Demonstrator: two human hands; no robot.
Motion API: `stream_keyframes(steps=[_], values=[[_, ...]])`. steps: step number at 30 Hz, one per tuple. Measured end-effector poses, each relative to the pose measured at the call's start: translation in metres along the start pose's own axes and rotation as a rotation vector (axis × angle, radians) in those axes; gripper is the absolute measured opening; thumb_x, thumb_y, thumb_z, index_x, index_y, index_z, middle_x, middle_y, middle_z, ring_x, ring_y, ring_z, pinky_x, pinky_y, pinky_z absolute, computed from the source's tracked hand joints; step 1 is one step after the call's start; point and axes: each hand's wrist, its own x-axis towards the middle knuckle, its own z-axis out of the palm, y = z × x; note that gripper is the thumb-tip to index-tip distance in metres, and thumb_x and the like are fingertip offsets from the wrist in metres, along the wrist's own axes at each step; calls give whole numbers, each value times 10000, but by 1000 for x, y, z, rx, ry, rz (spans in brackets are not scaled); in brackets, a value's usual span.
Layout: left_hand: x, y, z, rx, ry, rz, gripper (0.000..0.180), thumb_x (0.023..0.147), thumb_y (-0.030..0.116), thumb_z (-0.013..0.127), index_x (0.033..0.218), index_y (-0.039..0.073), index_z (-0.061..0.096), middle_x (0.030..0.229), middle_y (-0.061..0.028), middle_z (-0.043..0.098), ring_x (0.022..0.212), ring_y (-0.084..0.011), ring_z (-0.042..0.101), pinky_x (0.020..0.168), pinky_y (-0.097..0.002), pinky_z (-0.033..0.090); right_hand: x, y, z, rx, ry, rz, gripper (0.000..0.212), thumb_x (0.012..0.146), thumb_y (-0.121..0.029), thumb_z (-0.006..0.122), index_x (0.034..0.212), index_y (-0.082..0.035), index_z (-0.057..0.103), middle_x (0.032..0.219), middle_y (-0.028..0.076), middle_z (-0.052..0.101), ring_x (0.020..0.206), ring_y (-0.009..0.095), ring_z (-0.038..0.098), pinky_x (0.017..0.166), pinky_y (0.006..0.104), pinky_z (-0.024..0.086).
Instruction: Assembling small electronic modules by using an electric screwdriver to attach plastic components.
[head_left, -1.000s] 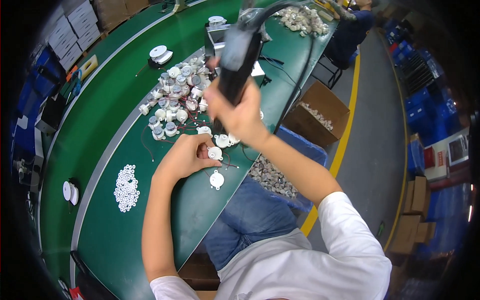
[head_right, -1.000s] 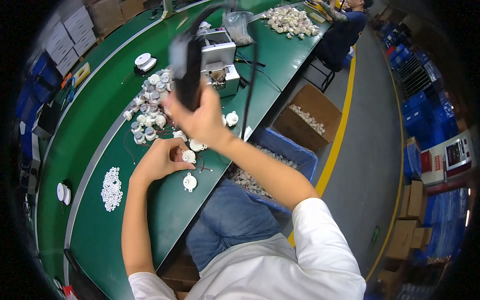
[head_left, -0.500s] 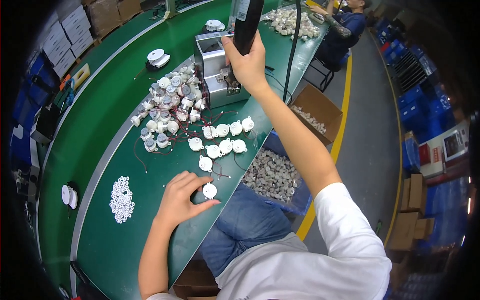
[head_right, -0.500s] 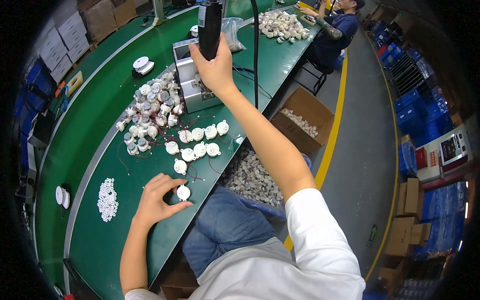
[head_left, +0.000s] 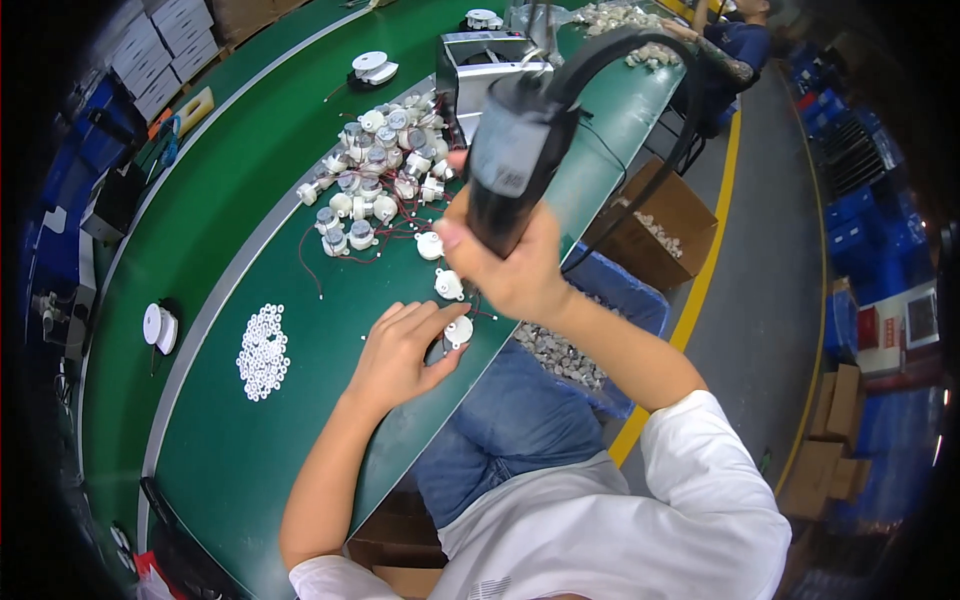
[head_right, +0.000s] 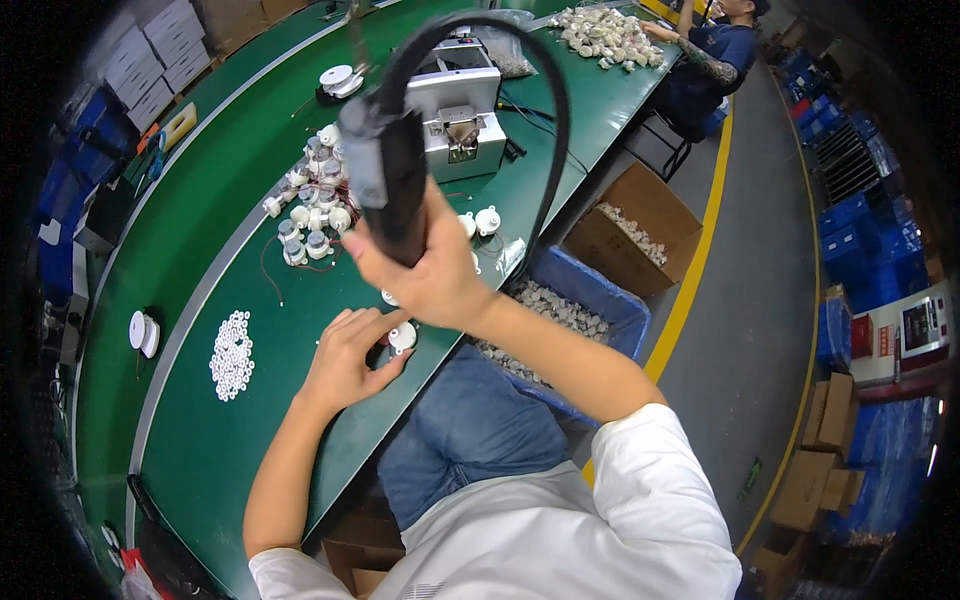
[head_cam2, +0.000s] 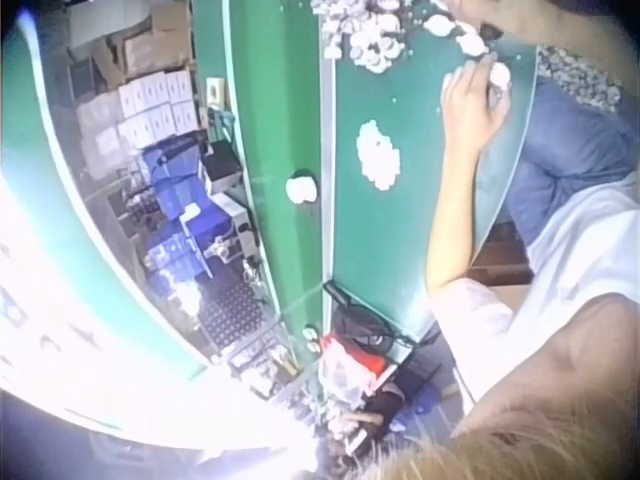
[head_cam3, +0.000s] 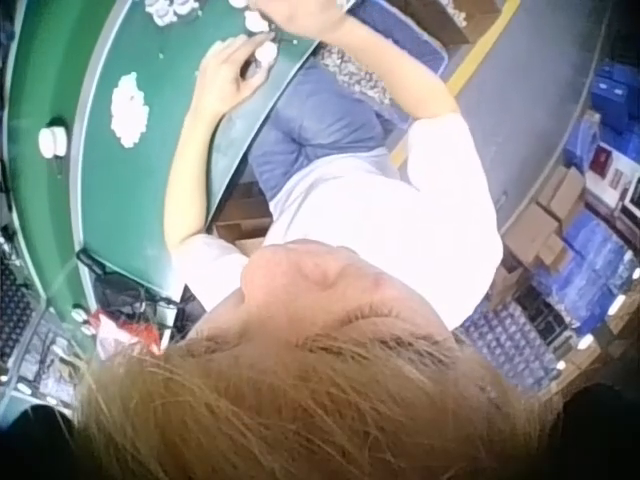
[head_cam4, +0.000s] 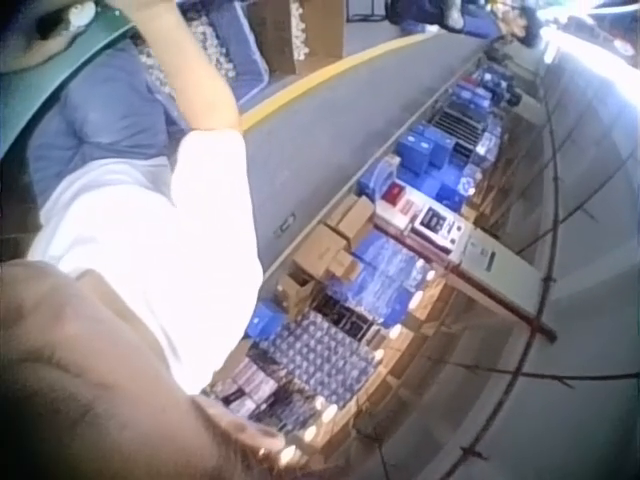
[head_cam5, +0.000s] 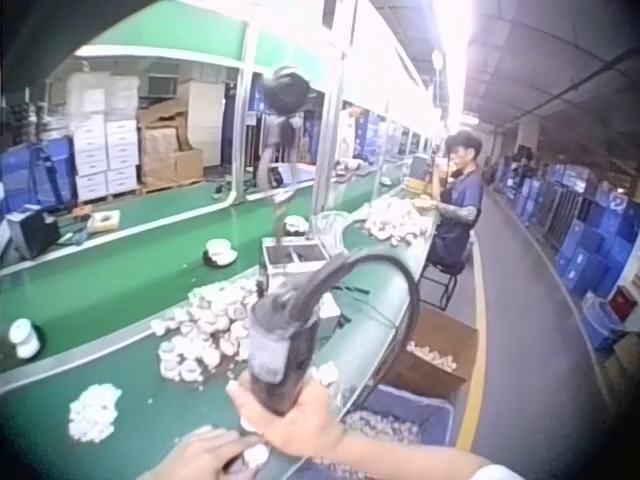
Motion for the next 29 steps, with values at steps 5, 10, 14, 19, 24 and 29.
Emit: stream_keyframes(steps=[5,10,14,19,24,29], values=[[-4,-4,3,-31,43,12,350,812,254,841,1071,52,719,867,-66,620,770,-258,613,708,-381,437,-17,9,14,-12,-78,-16,479,932,-34,755,1332,-12,491,944,4,636,836,67,594,755,261,514],[-5,-7,6,-19,78,41,329,802,267,845,1016,49,721,878,-54,629,790,-249,633,710,-377,433,-19,-1,16,58,-90,53,516,947,-1,722,1379,-5,440,907,-6,615,802,51,573,721,251,499],[-5,-7,6,-5,69,49,313,789,239,834,1014,49,726,938,-48,653,815,-247,648,716,-376,434,-19,1,18,128,-82,78,513,954,15,708,1381,-5,426,890,-9,603,786,47,564,706,252,493],[-5,-7,6,-21,77,48,315,796,236,834,1030,49,735,996,-51,678,848,-249,664,724,-379,441,-20,0,21,205,-68,145,472,954,25,707,1340,-5,435,886,-3,602,780,52,565,709,244,485],[-6,-9,7,-26,73,39,319,811,251,843,1029,42,738,1032,-61,695,872,-254,675,731,-382,449,-24,3,21,172,-73,136,431,952,17,715,1287,-7,444,889,0,604,790,57,576,721,248,489],[-8,-10,6,-21,74,41,332,804,253,848,1033,40,739,1042,-63,700,888,-256,682,740,-384,455,-27,8,23,113,-66,75,560,989,-35,686,1455,87,401,861,12,606,724,69,589,699,252,499]])
